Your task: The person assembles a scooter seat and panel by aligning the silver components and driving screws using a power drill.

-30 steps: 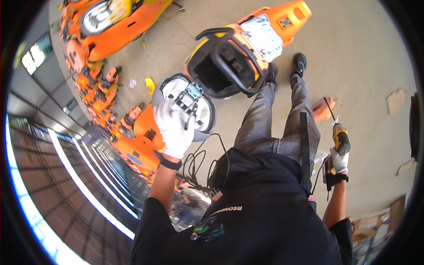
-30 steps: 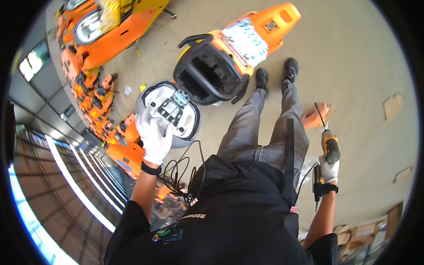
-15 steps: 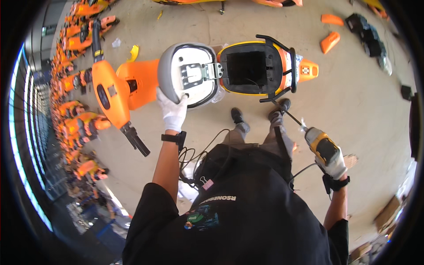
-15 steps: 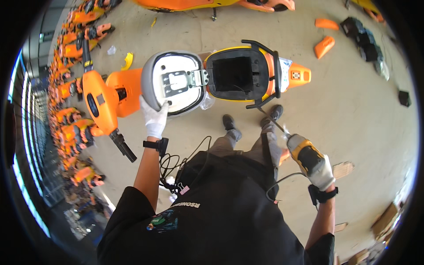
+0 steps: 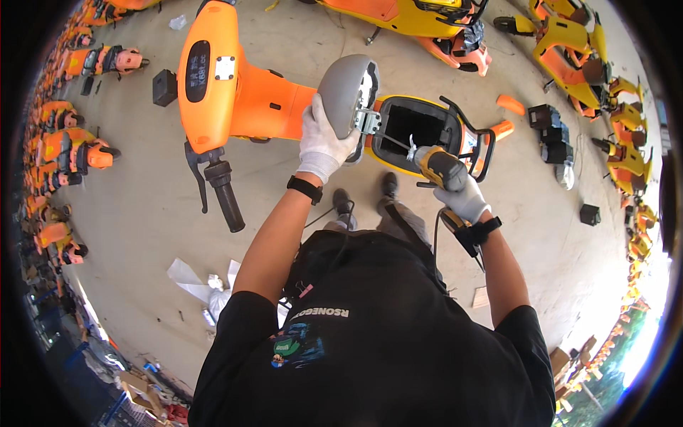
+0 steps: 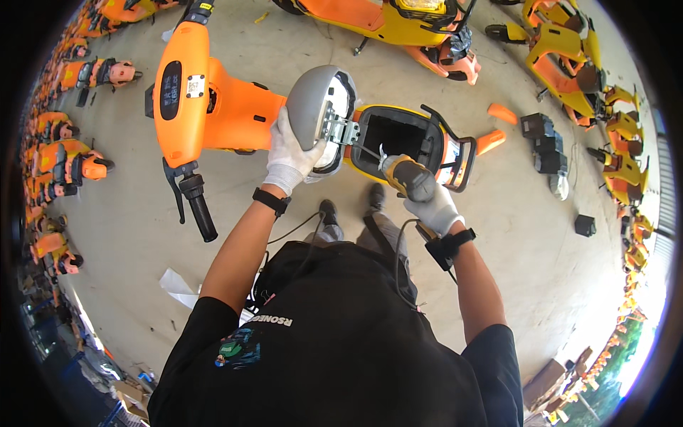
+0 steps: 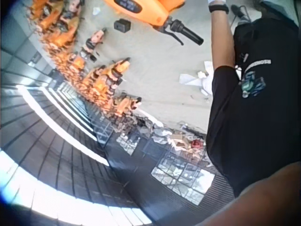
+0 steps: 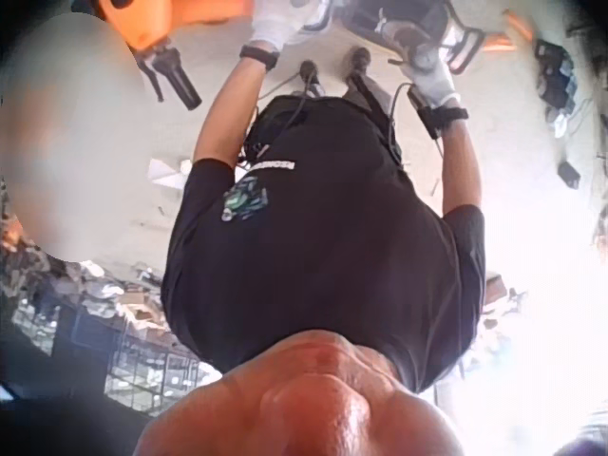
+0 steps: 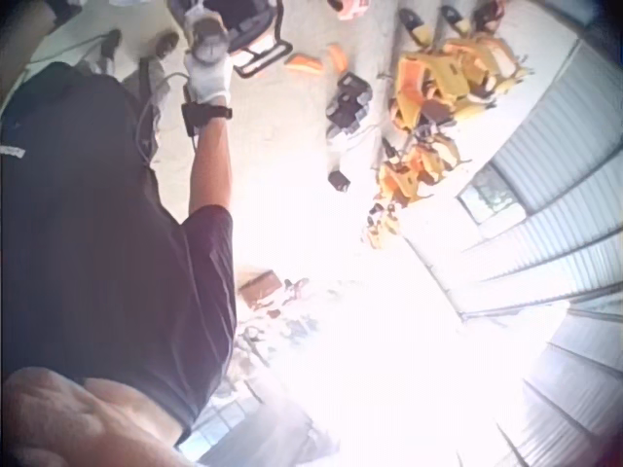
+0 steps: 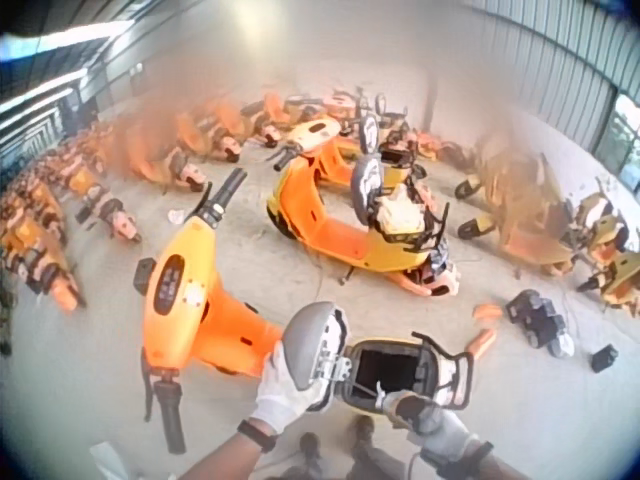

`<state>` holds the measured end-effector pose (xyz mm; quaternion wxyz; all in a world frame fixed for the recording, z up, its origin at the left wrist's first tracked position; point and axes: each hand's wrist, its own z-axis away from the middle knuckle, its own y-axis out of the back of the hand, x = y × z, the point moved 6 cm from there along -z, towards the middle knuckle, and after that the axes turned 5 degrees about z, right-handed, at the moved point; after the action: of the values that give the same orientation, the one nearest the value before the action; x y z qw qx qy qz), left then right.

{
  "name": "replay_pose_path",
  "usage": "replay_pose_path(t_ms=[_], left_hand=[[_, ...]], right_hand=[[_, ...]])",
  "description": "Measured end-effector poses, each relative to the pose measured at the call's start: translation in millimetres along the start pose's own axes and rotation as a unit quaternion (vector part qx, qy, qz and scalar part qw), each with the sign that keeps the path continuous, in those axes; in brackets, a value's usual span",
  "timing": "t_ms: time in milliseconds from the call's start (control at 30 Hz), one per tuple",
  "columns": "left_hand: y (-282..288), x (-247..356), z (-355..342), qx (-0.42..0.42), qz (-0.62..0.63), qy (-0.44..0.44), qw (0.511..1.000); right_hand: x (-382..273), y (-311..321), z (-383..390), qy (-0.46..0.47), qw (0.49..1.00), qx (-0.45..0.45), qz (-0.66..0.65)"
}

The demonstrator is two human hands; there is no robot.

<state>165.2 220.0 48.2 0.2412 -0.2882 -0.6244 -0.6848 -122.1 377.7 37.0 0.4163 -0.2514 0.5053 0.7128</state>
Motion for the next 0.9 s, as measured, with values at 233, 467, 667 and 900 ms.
replay_pose_path(t_ms=[233,467,667,900], left_hand=[[-18,96,46,-0.217,-0.055,-0.324,0.919],[-83,108,36,-0.270,0.086,-0.310,0.907],[-92,115,40,-0.291,0.071,-0.297,0.907],[-92,114,49,-0.226,0.103,-0.297,0.922]], right_hand=[[-25,4,-22,-0.113,0.989,-0.092,-0.015],[-42,10,-24,-0.125,0.983,-0.135,-0.029],[-32,11,-20,-0.124,0.982,-0.130,-0.063],[-23,7,-24,-0.138,0.977,-0.146,-0.075]])
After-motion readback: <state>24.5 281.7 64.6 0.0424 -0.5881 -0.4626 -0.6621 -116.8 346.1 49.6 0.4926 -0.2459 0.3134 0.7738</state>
